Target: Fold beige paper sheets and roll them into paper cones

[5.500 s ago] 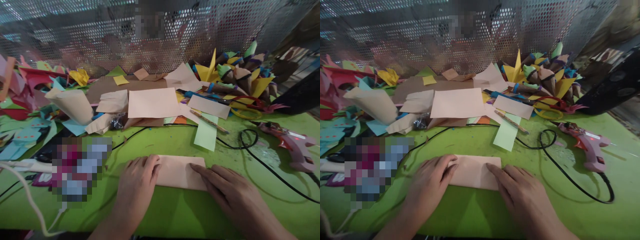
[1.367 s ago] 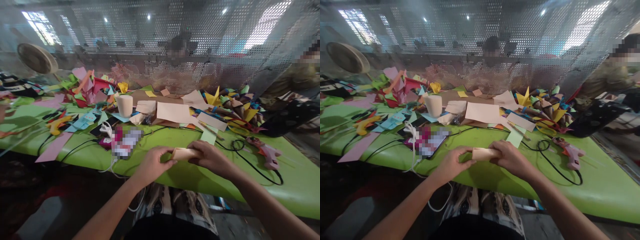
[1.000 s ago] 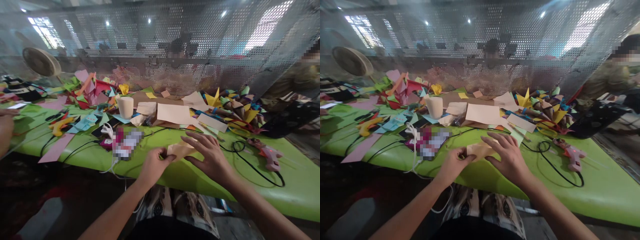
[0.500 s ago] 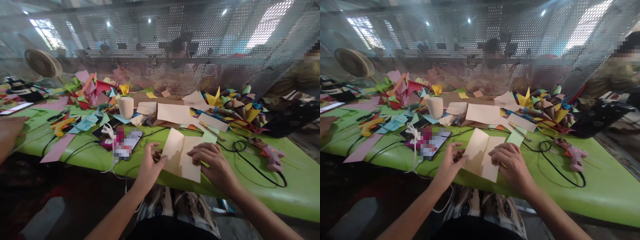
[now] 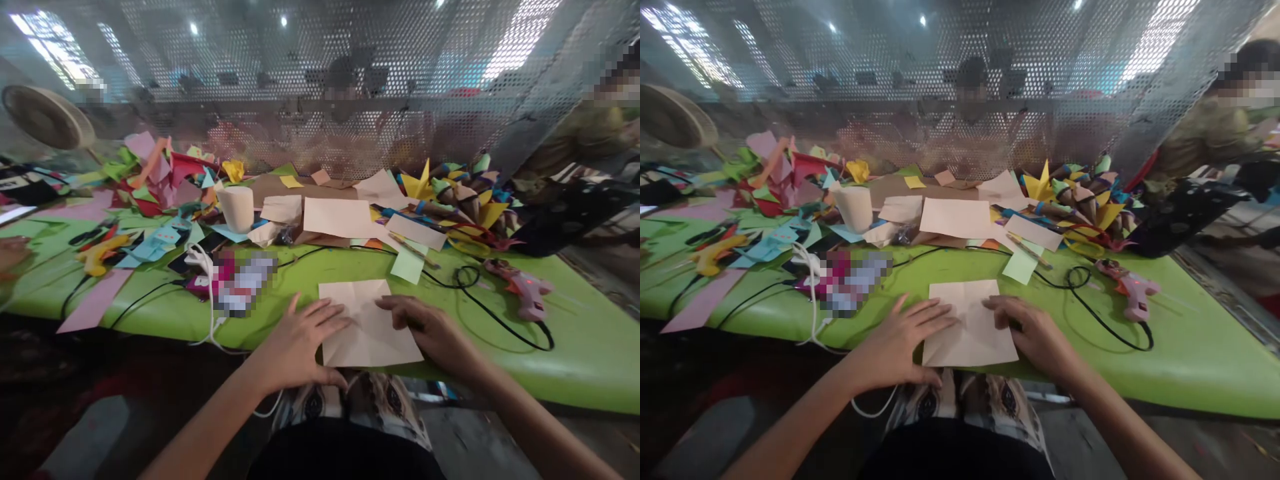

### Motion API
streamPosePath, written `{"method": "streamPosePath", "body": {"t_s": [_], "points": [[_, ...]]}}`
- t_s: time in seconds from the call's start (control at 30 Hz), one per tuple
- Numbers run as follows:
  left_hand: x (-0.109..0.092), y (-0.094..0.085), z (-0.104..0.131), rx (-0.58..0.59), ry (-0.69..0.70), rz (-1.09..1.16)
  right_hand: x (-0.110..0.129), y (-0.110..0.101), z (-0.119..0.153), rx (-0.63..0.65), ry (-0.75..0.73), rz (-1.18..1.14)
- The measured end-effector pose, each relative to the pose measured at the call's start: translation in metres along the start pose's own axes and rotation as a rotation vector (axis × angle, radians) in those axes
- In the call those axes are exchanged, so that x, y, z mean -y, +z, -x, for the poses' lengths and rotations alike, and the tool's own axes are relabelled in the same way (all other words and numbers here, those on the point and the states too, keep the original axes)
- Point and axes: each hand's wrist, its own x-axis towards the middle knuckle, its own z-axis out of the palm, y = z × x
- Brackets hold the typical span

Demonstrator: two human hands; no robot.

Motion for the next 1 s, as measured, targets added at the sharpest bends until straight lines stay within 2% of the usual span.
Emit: {"method": "streamPosePath", "body": {"t_s": [0.13,0.3,0.4,0.5,0.57,0.77,0.87,1.0], "points": [[-0.001,0.003,0.002,0.058,-0.044,-0.029,-0.003,-0.008,0.005,0.048,0.027,-0.015],[0.001,0.002,0.004,0.089,-0.053,0.032,-0.003,-0.012,0.003,0.070,-0.018,0.007],[0.001,0.002,-0.001,-0.020,-0.120,0.133,-0.002,-0.011,-0.003,0.024,-0.035,0.069],[0.000,0.003,-0.013,-0.222,-0.276,0.254,-0.001,-0.011,-0.009,-0.012,-0.019,0.147],[0.000,0.004,-0.023,-0.315,-0.386,0.289,-0.001,-0.010,-0.013,-0.032,0.035,0.191],[0.000,0.008,-0.041,-0.384,-0.597,0.222,-0.001,-0.005,-0.025,-0.104,0.212,0.282],[-0.001,0.014,-0.040,-0.420,-0.613,0.219,0.000,-0.003,-0.027,-0.107,0.228,0.240],[-0.002,0.021,-0.035,-0.458,-0.580,0.203,0.000,-0.001,-0.025,-0.102,0.174,0.224]]}}
